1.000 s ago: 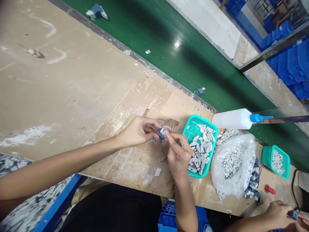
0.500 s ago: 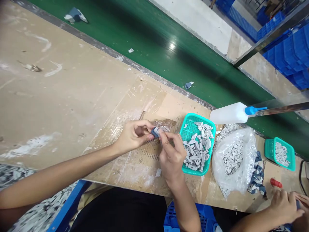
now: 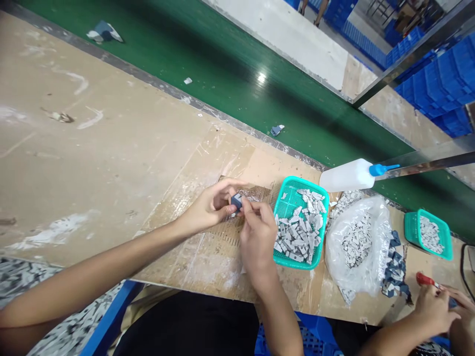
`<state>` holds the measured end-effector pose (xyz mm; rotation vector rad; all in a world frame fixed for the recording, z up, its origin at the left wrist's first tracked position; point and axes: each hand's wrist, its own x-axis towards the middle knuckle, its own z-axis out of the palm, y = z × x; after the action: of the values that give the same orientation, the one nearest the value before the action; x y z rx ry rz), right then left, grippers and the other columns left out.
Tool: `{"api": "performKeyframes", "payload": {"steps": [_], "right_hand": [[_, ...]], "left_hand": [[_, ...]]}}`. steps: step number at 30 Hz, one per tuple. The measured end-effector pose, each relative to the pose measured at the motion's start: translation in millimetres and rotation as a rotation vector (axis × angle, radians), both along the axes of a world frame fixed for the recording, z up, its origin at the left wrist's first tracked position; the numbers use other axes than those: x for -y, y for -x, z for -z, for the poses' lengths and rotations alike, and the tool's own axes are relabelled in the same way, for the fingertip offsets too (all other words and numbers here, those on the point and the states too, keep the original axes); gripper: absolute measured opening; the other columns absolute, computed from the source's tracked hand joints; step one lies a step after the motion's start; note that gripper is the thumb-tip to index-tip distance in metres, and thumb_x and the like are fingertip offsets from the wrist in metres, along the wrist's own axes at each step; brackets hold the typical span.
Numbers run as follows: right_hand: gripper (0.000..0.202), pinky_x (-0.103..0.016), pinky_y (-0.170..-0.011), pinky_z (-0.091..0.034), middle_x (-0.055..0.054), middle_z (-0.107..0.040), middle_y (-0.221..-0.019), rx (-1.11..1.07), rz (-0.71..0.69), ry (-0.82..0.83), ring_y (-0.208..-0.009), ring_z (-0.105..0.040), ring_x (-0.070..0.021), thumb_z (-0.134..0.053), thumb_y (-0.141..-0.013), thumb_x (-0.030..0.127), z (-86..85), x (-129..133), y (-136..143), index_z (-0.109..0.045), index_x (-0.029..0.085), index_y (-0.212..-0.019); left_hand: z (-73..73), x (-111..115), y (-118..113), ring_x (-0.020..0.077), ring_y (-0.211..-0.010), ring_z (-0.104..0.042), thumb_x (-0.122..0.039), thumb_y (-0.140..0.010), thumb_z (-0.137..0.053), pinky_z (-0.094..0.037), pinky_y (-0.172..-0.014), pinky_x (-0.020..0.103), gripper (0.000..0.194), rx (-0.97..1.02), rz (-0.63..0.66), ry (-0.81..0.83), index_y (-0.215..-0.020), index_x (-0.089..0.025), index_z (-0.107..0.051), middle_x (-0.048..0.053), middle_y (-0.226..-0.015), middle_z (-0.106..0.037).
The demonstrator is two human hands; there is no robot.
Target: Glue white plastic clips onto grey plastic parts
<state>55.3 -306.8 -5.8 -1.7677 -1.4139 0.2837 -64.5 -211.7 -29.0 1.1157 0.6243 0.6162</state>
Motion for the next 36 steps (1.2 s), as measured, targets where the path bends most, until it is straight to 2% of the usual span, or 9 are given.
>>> {"api": "performKeyframes", "payload": {"steps": [2,5,10,16,22,27,30,33,36], "right_hand": [[0.03,-0.029,-0.076,-0.055,-0.005,-0.07,-0.093,-0.046,-0.022,0.095,-0.083,-0.066,-0.015,-0.052,-0.094,0.014,-10.1,-1.8,-10.9,-0.074,0.024,-0.111],[0.03,-0.035,-0.082,-0.055,-0.007,-0.071,-0.107,-0.034,0.038,0.119,-0.088,-0.067,-0.0174,-0.057,-0.094,0.027,-28.5,3.8,-28.8,-0.068,0.025,-0.122],[0.035,-0.037,-0.08,-0.055,-0.007,-0.07,-0.111,-0.027,0.254,0.062,-0.092,-0.067,-0.0198,-0.055,-0.096,0.038,-35.9,25.5,-52.8,-0.065,0.026,-0.127],[0.042,-0.04,-0.082,-0.055,-0.009,-0.07,-0.113,-0.144,0.437,0.072,-0.094,-0.067,-0.0228,-0.055,-0.093,0.046,-15.5,49.2,-91.4,-0.065,0.024,-0.128],[0.039,-0.038,-0.081,-0.055,-0.011,-0.068,-0.115,-0.029,0.406,0.12,-0.098,-0.066,-0.0232,-0.051,-0.097,0.039,-2.9,64.1,-124.1,-0.064,0.019,-0.127],[0.029,-0.038,-0.087,-0.049,-0.011,-0.067,-0.106,0.448,0.158,0.283,-0.099,-0.06,-0.0242,-0.048,-0.096,0.016,7.0,27.5,-133.2,-0.067,0.017,-0.118],[0.021,-0.036,-0.083,-0.046,-0.012,-0.065,-0.101,0.759,0.101,0.464,-0.095,-0.058,-0.0253,-0.052,-0.093,0.01,8.4,-1.2,-136.6,-0.068,0.016,-0.105],[0.019,-0.035,-0.076,-0.044,-0.012,-0.063,-0.09,0.897,0.077,0.55,-0.088,-0.058,-0.0261,-0.05,-0.091,0.005,7.2,-15.7,-136.6,-0.066,0.015,-0.088],[0.021,-0.036,-0.073,-0.044,-0.015,-0.063,-0.089,0.935,0.041,0.536,-0.087,-0.059,-0.0281,-0.049,-0.089,0.002,7.0,-16.3,-135.6,-0.066,0.013,-0.084]], "left_hand": [[1.4,-4.1,-0.7,0.0124,-0.07,-0.06,-0.019,-0.072,-0.074,-0.057,-0.068,0.026,0.044,0.088,0.087,0.169,-0.114,-0.018,-0.062,0.0,-0.082,-0.058],[3.4,-12.8,0.9,0.0168,-0.072,-0.066,-0.018,-0.073,-0.074,-0.061,-0.074,0.034,0.029,0.155,0.123,0.457,-0.099,-0.014,-0.064,0.005,-0.088,-0.062],[7.5,-28.5,9.1,0.0163,-0.06,-0.066,-0.001,-0.069,-0.061,-0.06,-0.063,0.028,0.028,0.241,0.048,0.746,-0.094,-0.013,-0.059,0.002,-0.072,-0.061],[11.5,-35.6,12.3,0.0169,-0.063,-0.066,0.003,-0.073,-0.058,-0.06,-0.063,0.026,0.027,0.192,-0.015,0.783,-0.094,-0.014,-0.057,0.003,-0.071,-0.062],[6.7,-40.1,6.0,0.0146,-0.062,-0.064,0.006,-0.07,-0.06,-0.059,-0.061,0.021,0.026,0.094,0.065,0.834,-0.089,-0.012,-0.061,0.004,-0.07,-0.062],[-3.7,-45.8,-2.5,0.0144,-0.065,-0.066,0.004,-0.074,-0.058,-0.06,-0.069,0.022,0.03,0.074,0.098,0.837,-0.1,-0.008,-0.064,0.006,-0.077,-0.066],[-7.0,-51.2,-6.3,0.0143,-0.063,-0.066,0.005,-0.07,-0.059,-0.061,-0.069,0.022,0.028,0.087,0.11,0.814,-0.094,-0.008,-0.063,0.006,-0.076,-0.065],[-9.3,-55.5,-7.1,0.0132,-0.058,-0.064,0.004,-0.069,-0.063,-0.059,-0.063,0.021,0.026,0.076,0.107,0.791,-0.091,-0.01,-0.062,0.005,-0.076,-0.064],[-11.5,-56.1,-5.3,0.0121,-0.058,-0.062,0.001,-0.069,-0.066,-0.058,-0.06,0.019,0.023,0.073,0.113,0.776,-0.088,-0.012,-0.063,0.004,-0.074,-0.062]]}}
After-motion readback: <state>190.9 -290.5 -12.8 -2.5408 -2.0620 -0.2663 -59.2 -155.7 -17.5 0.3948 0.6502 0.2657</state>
